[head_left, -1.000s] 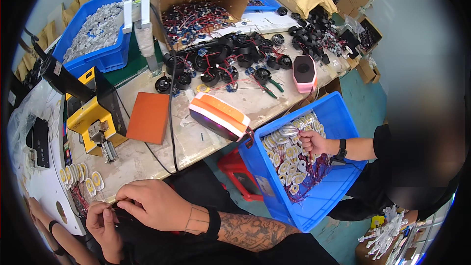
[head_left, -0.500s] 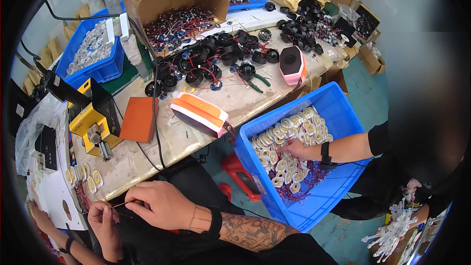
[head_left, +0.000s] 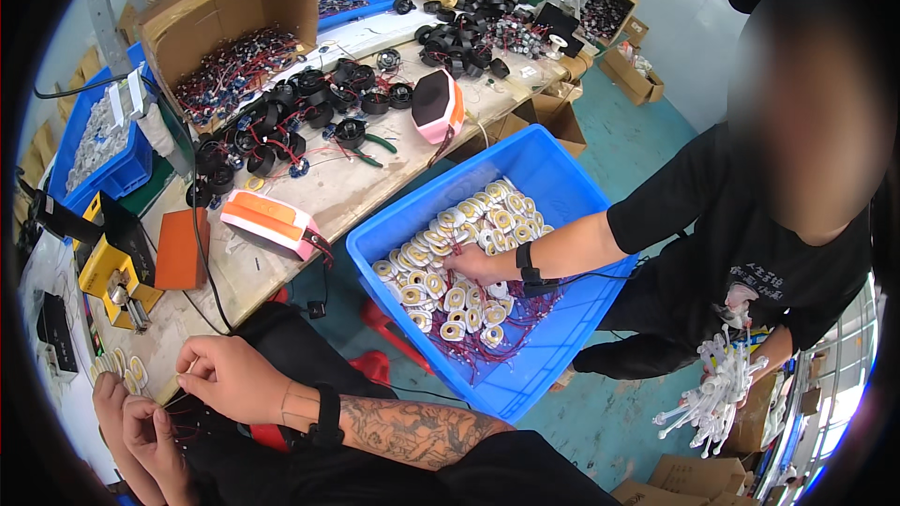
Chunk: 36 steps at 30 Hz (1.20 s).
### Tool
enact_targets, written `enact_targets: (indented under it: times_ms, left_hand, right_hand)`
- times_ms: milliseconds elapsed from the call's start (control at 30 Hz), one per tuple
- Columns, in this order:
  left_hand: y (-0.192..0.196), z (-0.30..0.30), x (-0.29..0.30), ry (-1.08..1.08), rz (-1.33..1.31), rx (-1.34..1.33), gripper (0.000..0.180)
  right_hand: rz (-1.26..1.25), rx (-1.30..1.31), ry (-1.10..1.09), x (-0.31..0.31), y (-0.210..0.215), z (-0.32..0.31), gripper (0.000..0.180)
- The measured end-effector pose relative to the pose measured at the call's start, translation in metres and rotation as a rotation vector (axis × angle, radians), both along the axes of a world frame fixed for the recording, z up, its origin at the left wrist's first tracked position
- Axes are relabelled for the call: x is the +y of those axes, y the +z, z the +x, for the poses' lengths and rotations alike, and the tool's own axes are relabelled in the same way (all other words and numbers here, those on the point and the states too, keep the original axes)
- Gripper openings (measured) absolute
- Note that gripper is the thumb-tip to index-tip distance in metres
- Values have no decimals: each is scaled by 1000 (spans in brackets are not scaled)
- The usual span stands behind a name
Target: Assembling electronic components using a crimping machine and a heat gun.
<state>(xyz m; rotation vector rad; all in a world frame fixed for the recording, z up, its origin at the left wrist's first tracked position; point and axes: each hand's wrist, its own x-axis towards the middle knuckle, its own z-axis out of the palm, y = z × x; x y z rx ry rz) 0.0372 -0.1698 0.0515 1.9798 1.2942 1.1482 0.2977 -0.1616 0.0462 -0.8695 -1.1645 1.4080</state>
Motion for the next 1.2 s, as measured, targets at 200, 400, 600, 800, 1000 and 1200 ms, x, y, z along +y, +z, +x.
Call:
enact_targets:
  times_ms: [200, 400, 600, 800, 1000, 1200]
  left_hand:
    - [-10, -1, -16, 276, -150, -205, 21]
    - [-36, 43, -14, 187, -582, -849, 7]
    - [-43, -8, 7, 211, -536, -859, 24]
    - [-41, -28, 63, 317, -242, -498, 34]
    - [-61, -24, 101, 403, -118, -386, 39]
    - [-82, -34, 107, 320, -121, -433, 45]
  right_hand:
    - [-250, 386, 255, 2, -10, -33, 28]
    - [-182, -11, -12, 6, -20, -21, 19]
    - [73, -286, -215, 88, 15, -54, 27]
    - [495, -676, -242, 165, 52, -99, 18]
    - [820, -949, -76, 188, 54, -135, 14]
    - [805, -1057, -41, 185, 45, -140, 16]
